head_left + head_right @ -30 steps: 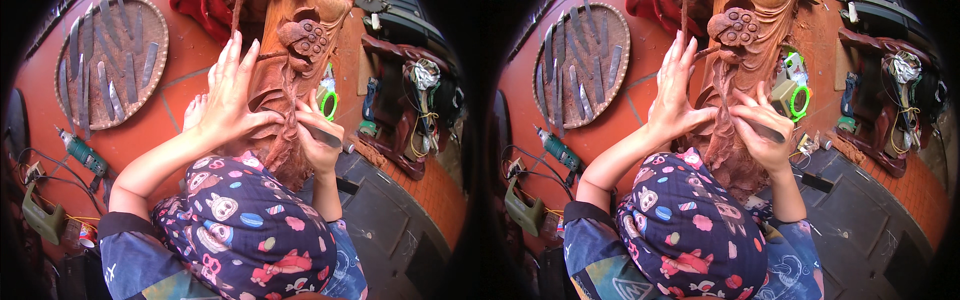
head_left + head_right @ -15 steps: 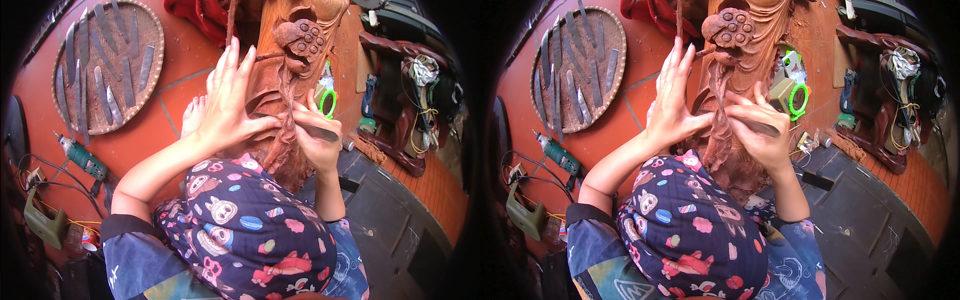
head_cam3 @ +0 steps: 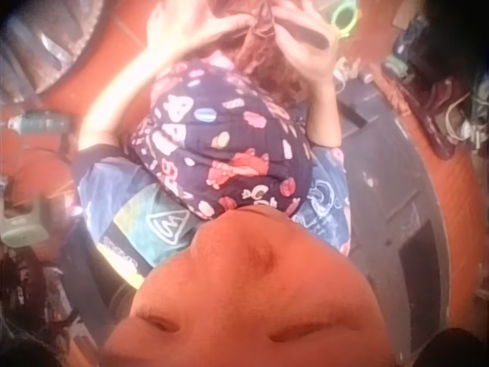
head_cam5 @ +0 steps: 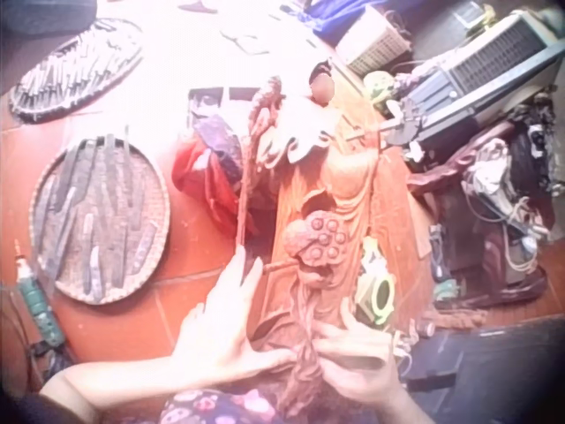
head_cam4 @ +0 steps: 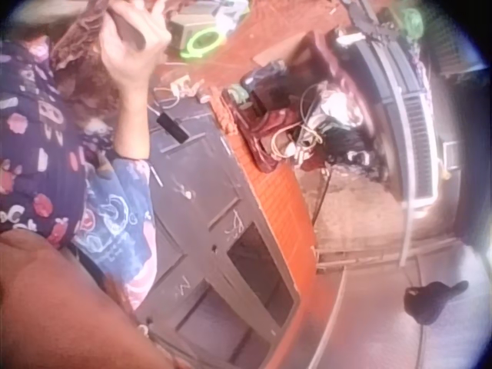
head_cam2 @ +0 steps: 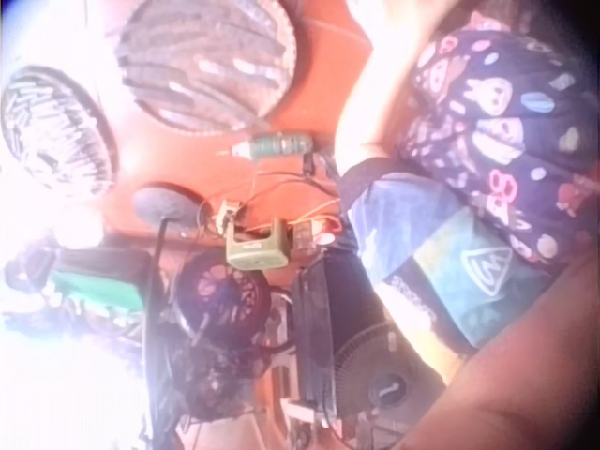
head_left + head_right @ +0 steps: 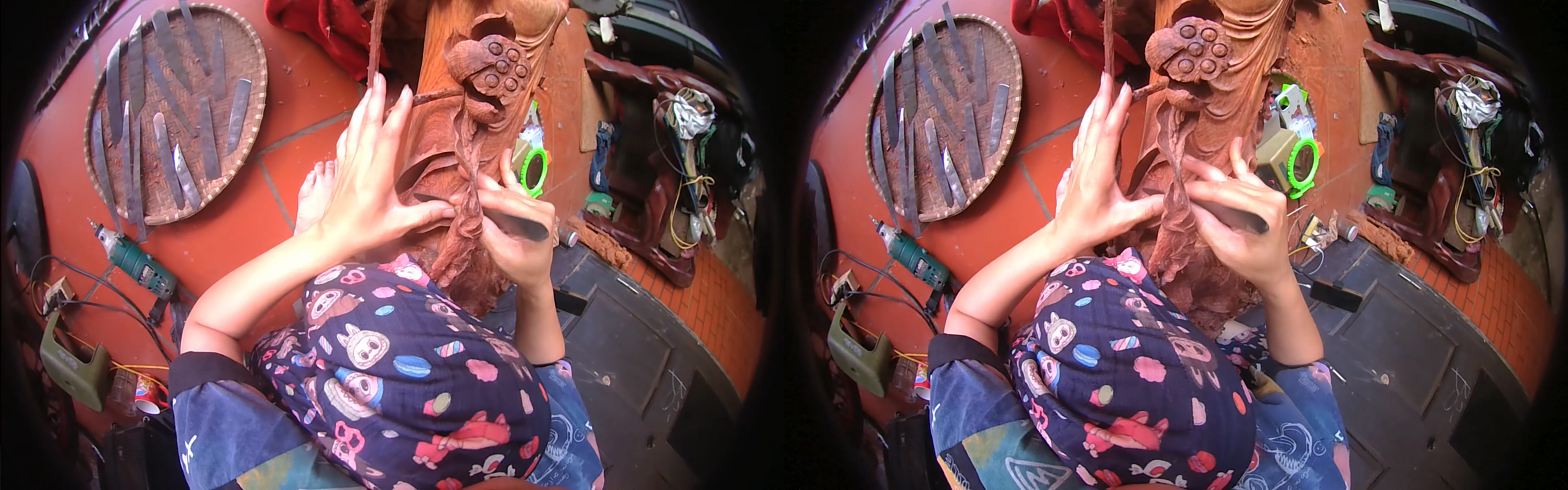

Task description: The person is carving a wooden sculpture using a chisel. They hold the sculpture with one hand and use the chisel with the other to refine details on the surface. The person occasionally pauses to brush away wood shavings.

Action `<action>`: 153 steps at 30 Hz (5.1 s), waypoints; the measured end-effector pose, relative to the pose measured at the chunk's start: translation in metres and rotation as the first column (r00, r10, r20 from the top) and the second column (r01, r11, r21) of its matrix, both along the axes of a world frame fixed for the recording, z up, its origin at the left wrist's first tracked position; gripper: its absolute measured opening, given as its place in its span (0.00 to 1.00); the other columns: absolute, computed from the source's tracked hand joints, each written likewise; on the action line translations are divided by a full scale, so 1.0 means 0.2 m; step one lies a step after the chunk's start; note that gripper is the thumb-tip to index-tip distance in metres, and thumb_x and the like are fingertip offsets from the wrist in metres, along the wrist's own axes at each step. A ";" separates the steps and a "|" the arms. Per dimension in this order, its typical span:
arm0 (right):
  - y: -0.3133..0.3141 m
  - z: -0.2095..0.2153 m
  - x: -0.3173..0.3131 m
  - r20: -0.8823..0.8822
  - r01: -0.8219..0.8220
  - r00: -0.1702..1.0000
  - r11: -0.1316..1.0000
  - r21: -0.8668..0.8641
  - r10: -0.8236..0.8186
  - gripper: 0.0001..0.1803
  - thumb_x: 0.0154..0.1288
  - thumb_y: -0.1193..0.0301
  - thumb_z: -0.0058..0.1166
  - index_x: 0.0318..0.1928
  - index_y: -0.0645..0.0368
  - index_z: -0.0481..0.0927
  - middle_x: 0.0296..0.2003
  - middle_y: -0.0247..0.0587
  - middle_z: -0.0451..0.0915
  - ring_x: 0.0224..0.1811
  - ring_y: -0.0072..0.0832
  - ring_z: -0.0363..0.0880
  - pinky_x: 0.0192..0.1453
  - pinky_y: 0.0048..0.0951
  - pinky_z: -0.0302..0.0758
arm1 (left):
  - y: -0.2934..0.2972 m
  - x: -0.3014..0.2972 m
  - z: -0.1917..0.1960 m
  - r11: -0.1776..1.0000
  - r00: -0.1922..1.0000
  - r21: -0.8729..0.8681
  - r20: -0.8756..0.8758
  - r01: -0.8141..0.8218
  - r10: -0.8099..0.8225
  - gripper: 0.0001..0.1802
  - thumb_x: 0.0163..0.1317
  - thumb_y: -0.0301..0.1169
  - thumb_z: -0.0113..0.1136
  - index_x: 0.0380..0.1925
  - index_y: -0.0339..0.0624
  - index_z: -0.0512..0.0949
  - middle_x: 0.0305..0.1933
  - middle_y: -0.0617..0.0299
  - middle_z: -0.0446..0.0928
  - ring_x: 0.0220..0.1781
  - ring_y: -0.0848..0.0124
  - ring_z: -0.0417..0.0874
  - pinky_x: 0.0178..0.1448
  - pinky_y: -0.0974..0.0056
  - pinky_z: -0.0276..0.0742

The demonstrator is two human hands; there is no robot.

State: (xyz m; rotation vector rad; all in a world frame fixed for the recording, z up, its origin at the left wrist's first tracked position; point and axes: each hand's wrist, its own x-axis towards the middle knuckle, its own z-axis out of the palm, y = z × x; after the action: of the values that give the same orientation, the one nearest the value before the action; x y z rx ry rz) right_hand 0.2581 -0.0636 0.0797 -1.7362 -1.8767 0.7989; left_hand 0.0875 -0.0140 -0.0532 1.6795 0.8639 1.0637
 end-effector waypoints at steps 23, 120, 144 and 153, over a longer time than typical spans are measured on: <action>-0.02 -0.01 -0.03 -0.082 0.117 0.990 0.991 0.066 -0.112 0.08 0.58 0.84 0.63 0.40 0.68 0.88 0.37 0.43 0.89 0.55 0.43 0.87 0.80 0.61 0.51 | 0.03 0.04 0.03 1.000 1.000 0.016 -0.011 -0.019 0.019 0.71 0.39 0.55 0.82 0.79 0.42 0.50 0.82 0.33 0.37 0.83 0.37 0.44 0.78 0.38 0.48; -0.02 -0.02 -0.02 -0.042 0.023 0.999 0.995 0.094 -0.019 0.09 0.54 0.84 0.63 0.38 0.65 0.88 0.36 0.45 0.89 0.54 0.44 0.87 0.79 0.56 0.57 | 0.02 -0.01 0.03 1.000 0.999 0.012 -0.036 0.025 -0.025 0.72 0.39 0.51 0.83 0.79 0.41 0.48 0.82 0.32 0.35 0.83 0.35 0.41 0.79 0.37 0.47; -0.02 -0.05 0.01 -0.081 0.092 0.993 0.991 0.100 -0.084 0.10 0.56 0.84 0.63 0.39 0.64 0.89 0.36 0.41 0.89 0.57 0.44 0.86 0.77 0.55 0.61 | 0.08 0.05 0.02 0.998 1.000 0.060 0.007 -0.027 0.026 0.69 0.39 0.49 0.83 0.78 0.41 0.51 0.82 0.32 0.37 0.82 0.36 0.45 0.79 0.39 0.47; 0.01 -0.03 0.09 -0.016 -0.172 0.985 0.985 0.017 0.172 0.14 0.48 0.83 0.66 0.38 0.59 0.89 0.31 0.37 0.87 0.58 0.48 0.85 0.80 0.52 0.56 | 0.00 0.00 -0.02 0.999 0.998 -0.030 0.063 0.031 -0.029 0.69 0.39 0.48 0.83 0.78 0.39 0.52 0.82 0.33 0.41 0.81 0.37 0.51 0.78 0.41 0.53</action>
State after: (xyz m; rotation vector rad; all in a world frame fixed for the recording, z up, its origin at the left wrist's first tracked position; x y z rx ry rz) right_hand 0.2752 -0.0625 0.0743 -1.5686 -2.0362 0.8578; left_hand 0.0866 -0.0148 -0.0579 1.6200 0.8088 1.0711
